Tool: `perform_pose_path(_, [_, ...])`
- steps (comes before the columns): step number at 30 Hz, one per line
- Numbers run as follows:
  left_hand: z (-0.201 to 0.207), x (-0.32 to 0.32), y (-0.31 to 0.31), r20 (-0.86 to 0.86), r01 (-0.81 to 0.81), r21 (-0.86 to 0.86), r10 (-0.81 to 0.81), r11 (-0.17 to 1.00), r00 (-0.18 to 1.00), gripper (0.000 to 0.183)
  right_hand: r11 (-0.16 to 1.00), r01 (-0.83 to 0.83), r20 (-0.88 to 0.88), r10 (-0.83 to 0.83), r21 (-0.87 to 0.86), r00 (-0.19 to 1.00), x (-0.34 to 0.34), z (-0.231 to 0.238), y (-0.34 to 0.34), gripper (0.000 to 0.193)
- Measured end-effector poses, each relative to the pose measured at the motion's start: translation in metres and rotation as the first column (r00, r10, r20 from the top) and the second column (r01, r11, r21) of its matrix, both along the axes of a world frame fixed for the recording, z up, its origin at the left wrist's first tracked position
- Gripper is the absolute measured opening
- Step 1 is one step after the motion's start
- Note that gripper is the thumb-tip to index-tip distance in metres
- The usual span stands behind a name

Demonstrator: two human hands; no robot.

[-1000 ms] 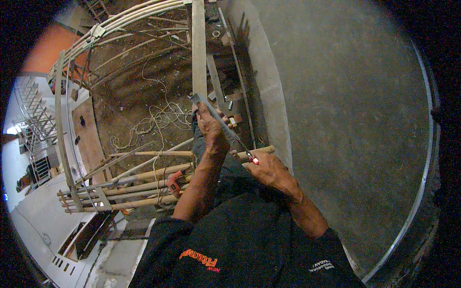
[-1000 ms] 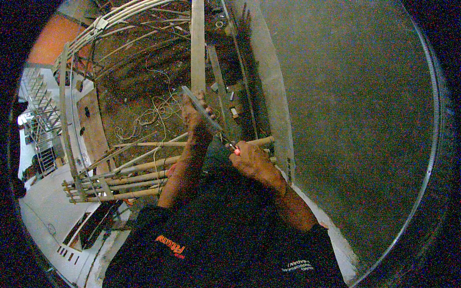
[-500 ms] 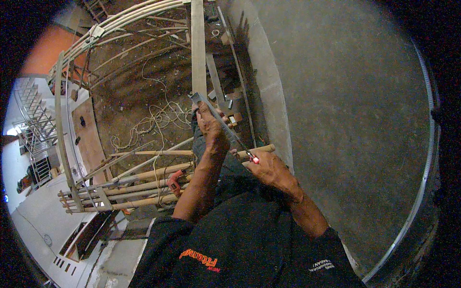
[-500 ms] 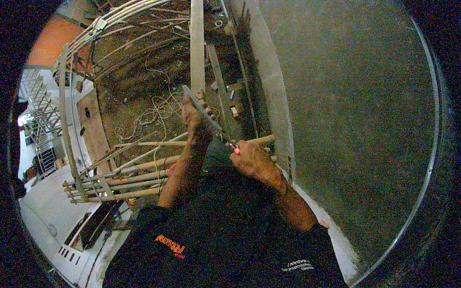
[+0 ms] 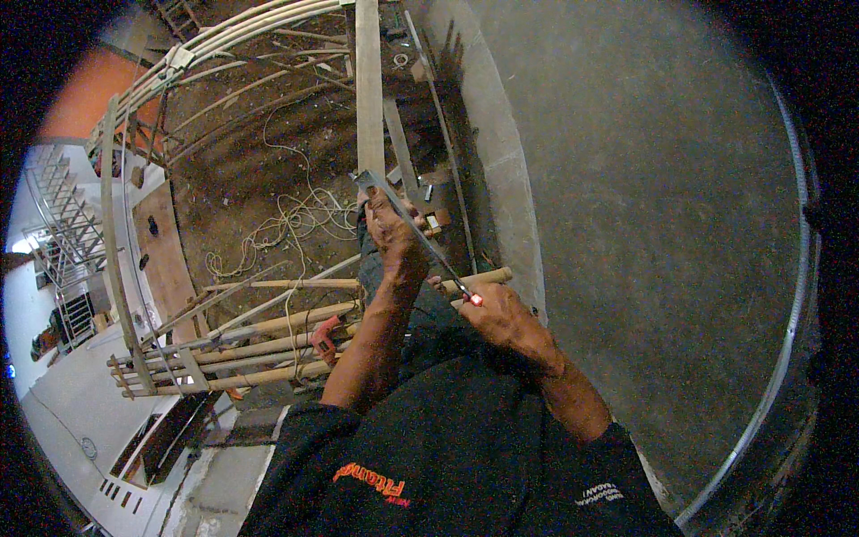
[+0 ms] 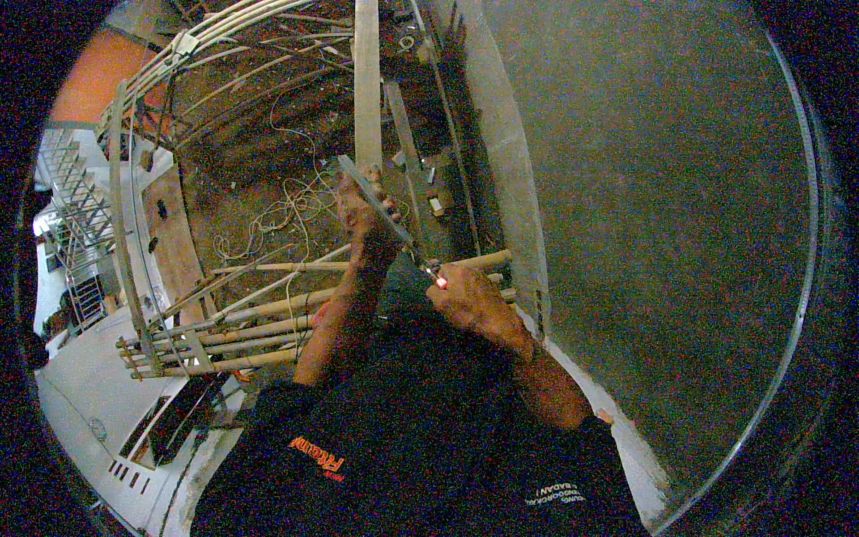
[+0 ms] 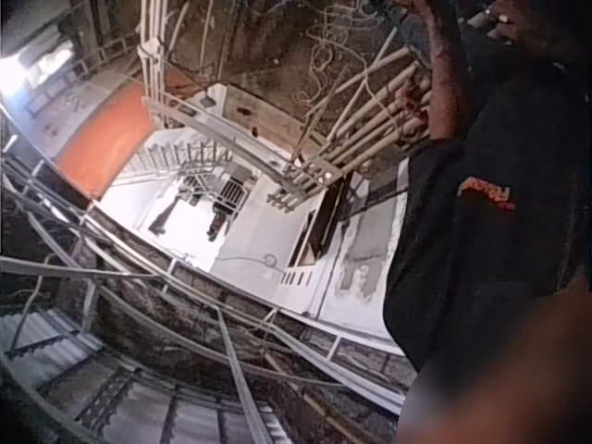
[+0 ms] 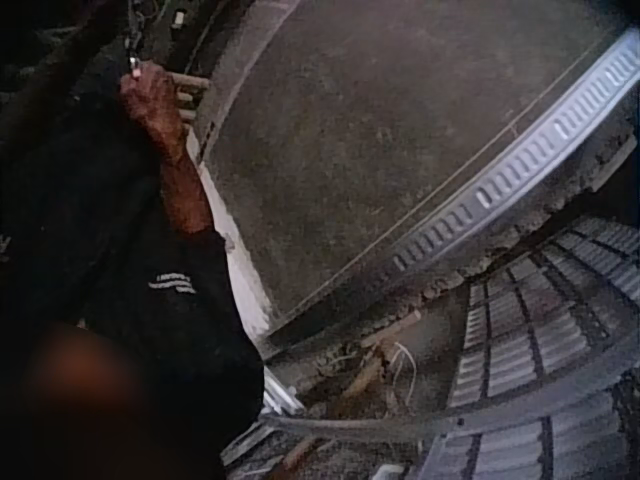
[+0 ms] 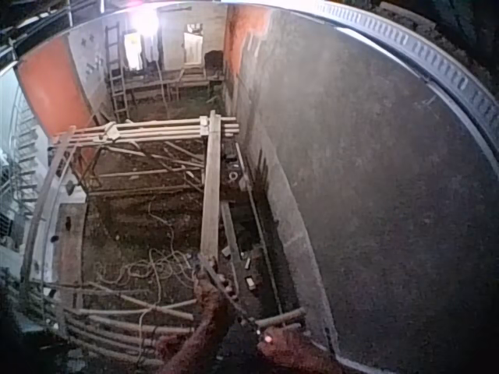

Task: The person uses tin snips to cut a metal profile into smaller pieces. They position the profile against a ceiling framework, cut it, then move to a bamboo scaffold to cut additional lengths. The person repeatedly positions and cuts the metal profile.

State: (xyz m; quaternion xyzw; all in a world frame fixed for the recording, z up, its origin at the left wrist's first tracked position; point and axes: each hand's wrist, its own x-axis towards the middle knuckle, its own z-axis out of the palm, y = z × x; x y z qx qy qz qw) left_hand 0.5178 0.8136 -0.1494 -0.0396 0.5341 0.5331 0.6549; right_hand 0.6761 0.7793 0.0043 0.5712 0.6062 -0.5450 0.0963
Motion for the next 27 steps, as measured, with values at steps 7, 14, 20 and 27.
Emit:
perform_pose_path(7, [-0.065, 0.014, -0.009, 0.094, -0.138, 0.273, 0.116, 0.952, 0.989, 0.018, 0.999, -0.032, 0.008, 0.032, -0.003, 0.999, -0.003, -0.012, -0.002, 0.035])
perform_pose_path(14, [-0.033, 0.006, 0.005, 0.154, -0.266, 0.254, 0.232, 0.930, 0.960, 0.024, 0.992, 0.118, -0.104, -0.114, 0.042, 0.988, -0.004, -0.014, -0.015, 0.033])
perform_pose_path(20, [0.003, 0.000, 0.008, 0.260, -0.273, 0.148, 0.228, 0.951, 0.938, 0.038, 0.982, -0.057, -0.092, 0.075, 0.182, 0.993, 0.006, -0.045, -0.025, 0.030])
perform_pose_path(27, [0.004, -0.005, 0.005, 0.181, -0.181, 0.118, 0.158, 0.976, 0.971, 0.043, 0.994, 0.029, -0.145, -0.013, 0.110, 0.989, 0.011, -0.064, -0.033, 0.037])
